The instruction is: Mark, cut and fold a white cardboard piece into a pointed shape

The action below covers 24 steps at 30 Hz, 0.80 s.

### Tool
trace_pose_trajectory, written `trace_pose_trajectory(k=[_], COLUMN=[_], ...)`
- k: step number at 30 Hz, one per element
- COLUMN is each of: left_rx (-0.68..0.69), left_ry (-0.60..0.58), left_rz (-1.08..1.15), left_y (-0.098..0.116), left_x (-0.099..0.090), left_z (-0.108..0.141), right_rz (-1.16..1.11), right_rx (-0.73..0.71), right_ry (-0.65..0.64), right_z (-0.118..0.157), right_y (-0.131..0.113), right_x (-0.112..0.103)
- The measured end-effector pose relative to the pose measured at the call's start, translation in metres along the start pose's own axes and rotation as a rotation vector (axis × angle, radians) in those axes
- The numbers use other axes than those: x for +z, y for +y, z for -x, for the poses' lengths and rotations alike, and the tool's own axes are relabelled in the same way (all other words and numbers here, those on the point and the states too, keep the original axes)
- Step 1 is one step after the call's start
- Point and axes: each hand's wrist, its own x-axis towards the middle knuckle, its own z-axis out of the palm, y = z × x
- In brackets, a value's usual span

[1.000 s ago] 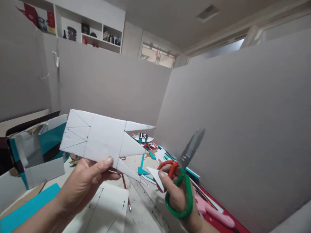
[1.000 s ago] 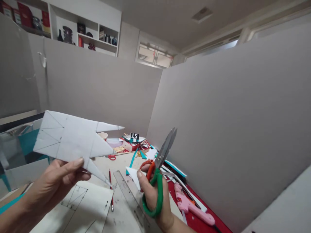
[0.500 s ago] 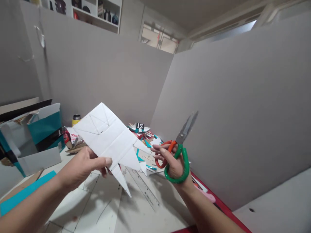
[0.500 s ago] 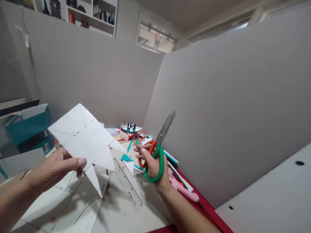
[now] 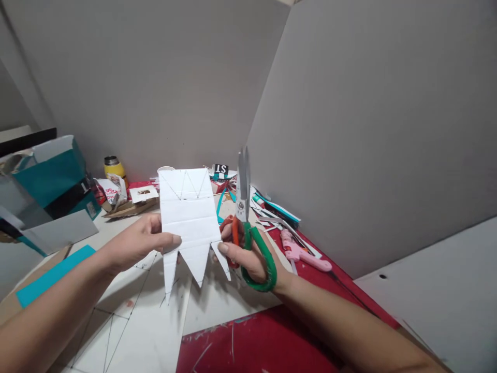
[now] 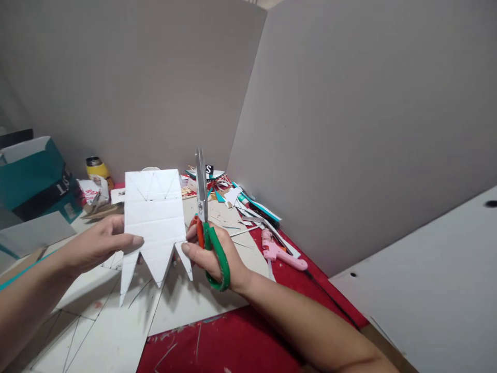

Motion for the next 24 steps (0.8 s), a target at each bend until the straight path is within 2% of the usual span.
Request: trace_pose_trajectory(k=[4,12,19,24], left_rx=[-0.005,-0.022,-0.056,-0.037], left_ry=[0.019,-0.017,-0.148,-0.075], left_rz=[0.019,0.026,-0.017,-0.063], left_y=[-0.002,-0.005,-0.009,-0.021], left_x=[0.003,0.014,0.015,0.025], left_z=[-0.002,-0.003,-0.004,-0.004], right_rz=[0.055,0.197,0.117,0.137], right_rx=[-0.006,-0.072,-0.104,-0.106], right_ry=[0.043,0.189,0.201,0.2], right_z=[-0.003,0.0,-0.002,0.003], right_y=[0.002,0.003,0.007,0.004], right_x=[-0.001,0.001,0.001,0.002])
